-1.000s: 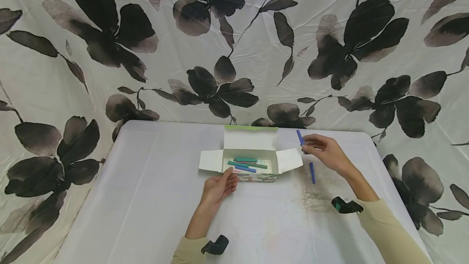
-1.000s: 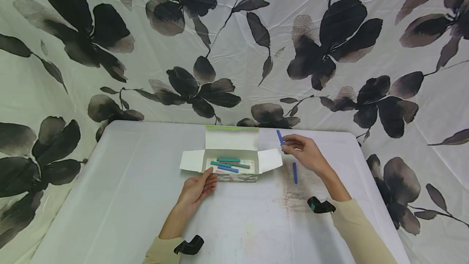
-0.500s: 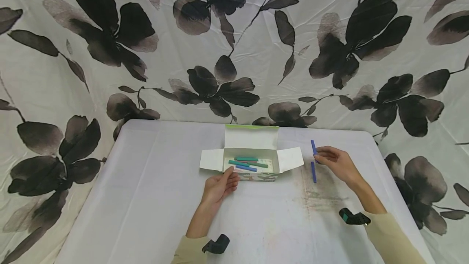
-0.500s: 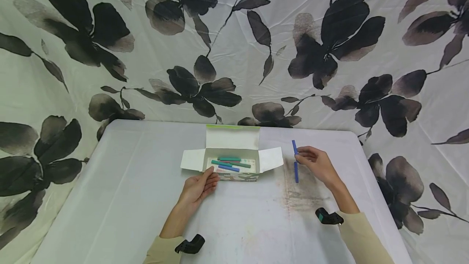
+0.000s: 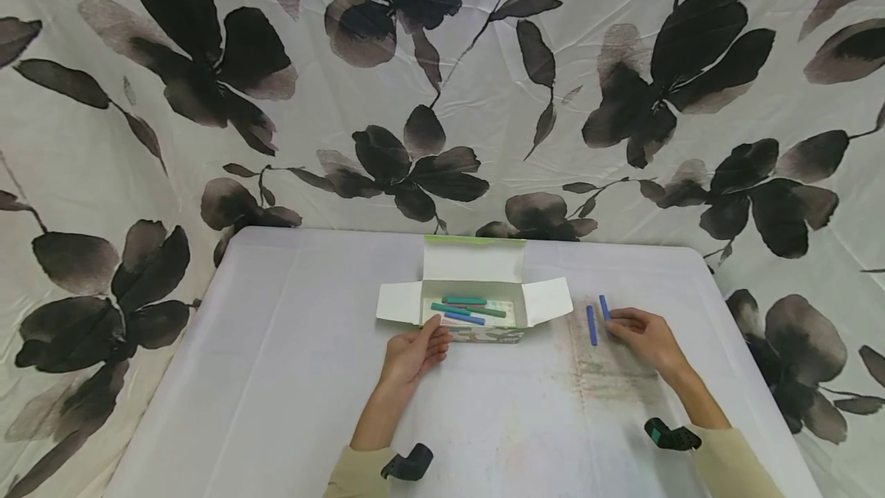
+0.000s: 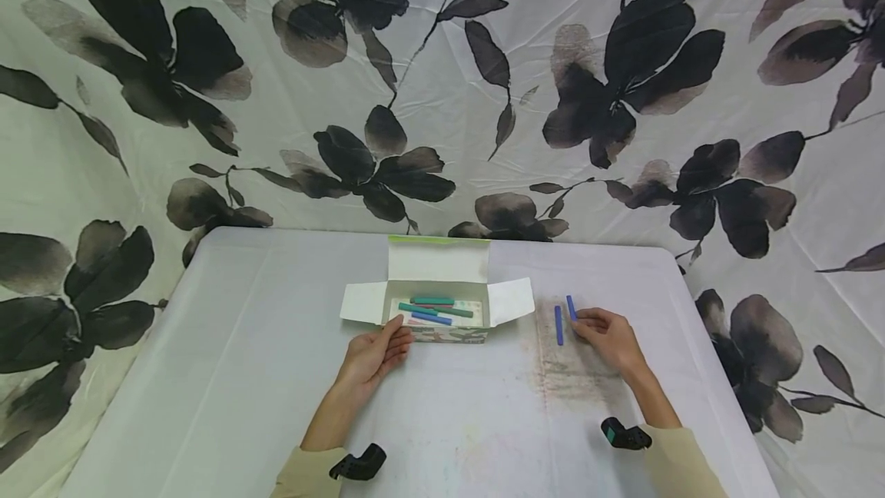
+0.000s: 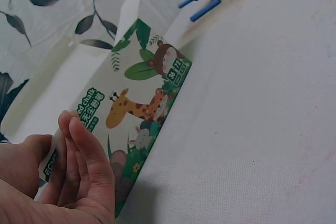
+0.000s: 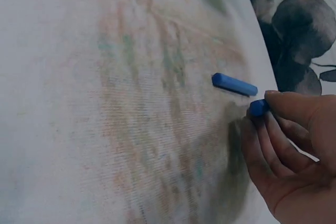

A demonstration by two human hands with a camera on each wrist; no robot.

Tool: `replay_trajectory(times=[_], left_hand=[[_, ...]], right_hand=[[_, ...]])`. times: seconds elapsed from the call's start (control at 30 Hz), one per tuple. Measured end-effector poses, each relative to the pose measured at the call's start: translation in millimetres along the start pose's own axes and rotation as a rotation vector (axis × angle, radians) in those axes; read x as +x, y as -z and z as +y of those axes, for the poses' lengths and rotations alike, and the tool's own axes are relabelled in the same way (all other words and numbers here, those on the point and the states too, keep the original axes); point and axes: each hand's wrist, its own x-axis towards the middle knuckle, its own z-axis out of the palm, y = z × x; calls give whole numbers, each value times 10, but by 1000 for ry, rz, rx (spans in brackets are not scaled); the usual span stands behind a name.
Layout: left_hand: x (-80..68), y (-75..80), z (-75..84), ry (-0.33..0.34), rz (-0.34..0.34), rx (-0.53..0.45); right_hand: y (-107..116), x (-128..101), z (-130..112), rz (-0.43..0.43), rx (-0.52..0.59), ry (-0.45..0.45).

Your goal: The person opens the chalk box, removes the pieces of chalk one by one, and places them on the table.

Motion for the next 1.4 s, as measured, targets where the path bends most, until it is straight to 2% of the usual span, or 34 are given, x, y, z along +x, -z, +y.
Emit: replay_trajectory(times=[0.23,0.53,0.87,1.17,1.4], left_hand=[[-24,-10,7,6,8,4],[-17,-25,-5,2,-6,3],[-22,4,-8,9,0,11],[-28,24,-12,6,-5,9],[-34,36,-7,-3,-8,26]], right_hand=[[-58,-55,51,42,-173,21],[-63,-58,-63,65,-230,83],[39,2,-393,127,-224,105],[100,93,-714,121,-179,180],[64,179,-960,78,-162,216]])
